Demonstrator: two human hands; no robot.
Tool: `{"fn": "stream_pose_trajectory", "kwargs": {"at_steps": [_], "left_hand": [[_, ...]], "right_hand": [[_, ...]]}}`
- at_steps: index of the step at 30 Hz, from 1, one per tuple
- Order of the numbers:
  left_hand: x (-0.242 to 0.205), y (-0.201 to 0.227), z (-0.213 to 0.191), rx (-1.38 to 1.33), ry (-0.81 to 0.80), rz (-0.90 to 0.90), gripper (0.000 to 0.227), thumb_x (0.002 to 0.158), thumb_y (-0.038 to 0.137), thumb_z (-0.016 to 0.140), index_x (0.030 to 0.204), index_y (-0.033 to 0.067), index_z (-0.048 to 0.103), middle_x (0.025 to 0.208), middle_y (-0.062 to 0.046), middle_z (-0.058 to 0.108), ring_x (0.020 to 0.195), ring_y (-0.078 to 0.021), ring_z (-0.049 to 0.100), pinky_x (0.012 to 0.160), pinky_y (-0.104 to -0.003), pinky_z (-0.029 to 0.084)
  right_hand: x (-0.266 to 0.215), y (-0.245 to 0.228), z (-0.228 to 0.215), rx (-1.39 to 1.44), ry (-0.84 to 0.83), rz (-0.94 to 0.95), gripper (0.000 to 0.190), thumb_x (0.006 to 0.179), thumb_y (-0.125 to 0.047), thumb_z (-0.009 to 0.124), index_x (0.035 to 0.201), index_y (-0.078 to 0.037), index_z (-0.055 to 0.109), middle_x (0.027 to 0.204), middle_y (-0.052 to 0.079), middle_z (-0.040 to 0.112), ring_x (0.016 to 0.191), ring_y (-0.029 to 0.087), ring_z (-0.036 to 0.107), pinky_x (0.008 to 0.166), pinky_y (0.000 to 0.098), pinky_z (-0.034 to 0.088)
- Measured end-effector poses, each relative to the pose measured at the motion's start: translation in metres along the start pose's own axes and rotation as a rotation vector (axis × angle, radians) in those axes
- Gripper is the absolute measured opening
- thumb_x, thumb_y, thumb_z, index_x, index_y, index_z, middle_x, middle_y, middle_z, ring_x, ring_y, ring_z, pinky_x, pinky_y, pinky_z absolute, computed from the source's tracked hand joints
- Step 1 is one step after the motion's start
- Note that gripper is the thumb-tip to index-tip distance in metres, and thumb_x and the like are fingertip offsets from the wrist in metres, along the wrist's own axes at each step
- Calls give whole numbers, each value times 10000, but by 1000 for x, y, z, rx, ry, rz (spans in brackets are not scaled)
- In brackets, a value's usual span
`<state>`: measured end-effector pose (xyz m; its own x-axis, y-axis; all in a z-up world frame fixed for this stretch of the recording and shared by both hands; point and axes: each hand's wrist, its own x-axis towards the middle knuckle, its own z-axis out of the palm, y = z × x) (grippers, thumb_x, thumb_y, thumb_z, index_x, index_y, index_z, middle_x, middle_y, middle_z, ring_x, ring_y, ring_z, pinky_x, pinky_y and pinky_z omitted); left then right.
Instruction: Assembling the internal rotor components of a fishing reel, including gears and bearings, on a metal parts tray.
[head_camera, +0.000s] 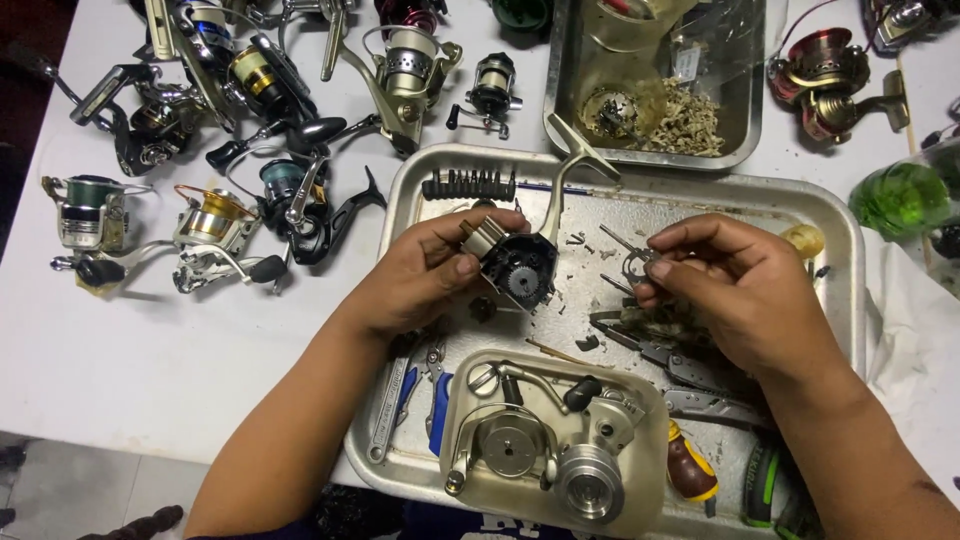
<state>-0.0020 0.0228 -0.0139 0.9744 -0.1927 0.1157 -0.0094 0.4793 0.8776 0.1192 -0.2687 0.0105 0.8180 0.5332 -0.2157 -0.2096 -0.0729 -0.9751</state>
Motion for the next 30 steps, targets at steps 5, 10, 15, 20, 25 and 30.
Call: {"fn": "stream_pose_trajectory", "kwargs": {"at_steps": [5, 10, 15, 20, 25, 30], "left_hand": [[0, -1, -3, 96, -22, -1, 564, 1017, 289, 672, 1453, -36, 522, 1285, -84, 608, 879, -89, 513, 868, -251, 422], [0, 2, 0, 136, -3, -33, 562, 1017, 292, 660, 1462, -26, 529, 1330, -74, 626, 667, -27, 428, 716, -174, 399], [1, 7, 1, 357, -10, 3, 533, 1009, 367, 624, 1421, 38, 550, 1462, -129, 587, 1385, -231, 538, 1177, -383, 397], [3, 9, 2, 432, -36, 34, 540, 1016, 428, 599, 1416, 69, 554, 1455, -138, 589, 1413, -286, 533, 1221, -452, 391], [4, 2, 1, 302, 15, 2, 581, 983, 387, 655, 1444, 60, 523, 1482, -149, 561, 1383, -297, 548, 1189, -443, 466], [7, 0, 0, 224, 83, 79, 548, 1010, 412, 634, 1431, 89, 499, 1519, -241, 458, 1333, -433, 553, 1015, -497, 637]], "right_hand": [[-1, -2, 2, -5, -4, -24, 245, 872, 75, 679, 1116, 68, 659, 866, 178, 688, 786, 306, 760, 790, 362, 645], [0, 2, 1, 3, -4, -39, 237, 884, 61, 684, 1120, 69, 658, 845, 160, 682, 781, 288, 760, 797, 344, 645], [2, -1, 3, -57, 16, 6, 274, 867, 84, 684, 1141, 79, 675, 893, 187, 714, 808, 296, 763, 804, 330, 634], [3, -10, 9, -276, 10, 18, 252, 876, 19, 712, 1128, 22, 723, 942, 157, 769, 825, 220, 769, 816, 295, 642], [6, -13, 19, -678, -63, -86, 220, 877, -141, 737, 1088, -127, 795, 1044, 25, 809, 953, 132, 734, 886, 266, 547], [12, -11, 36, -1013, -392, -133, 252, 904, -206, 674, 1126, -183, 790, 1130, 5, 812, 994, 175, 766, 889, 344, 564]]}}
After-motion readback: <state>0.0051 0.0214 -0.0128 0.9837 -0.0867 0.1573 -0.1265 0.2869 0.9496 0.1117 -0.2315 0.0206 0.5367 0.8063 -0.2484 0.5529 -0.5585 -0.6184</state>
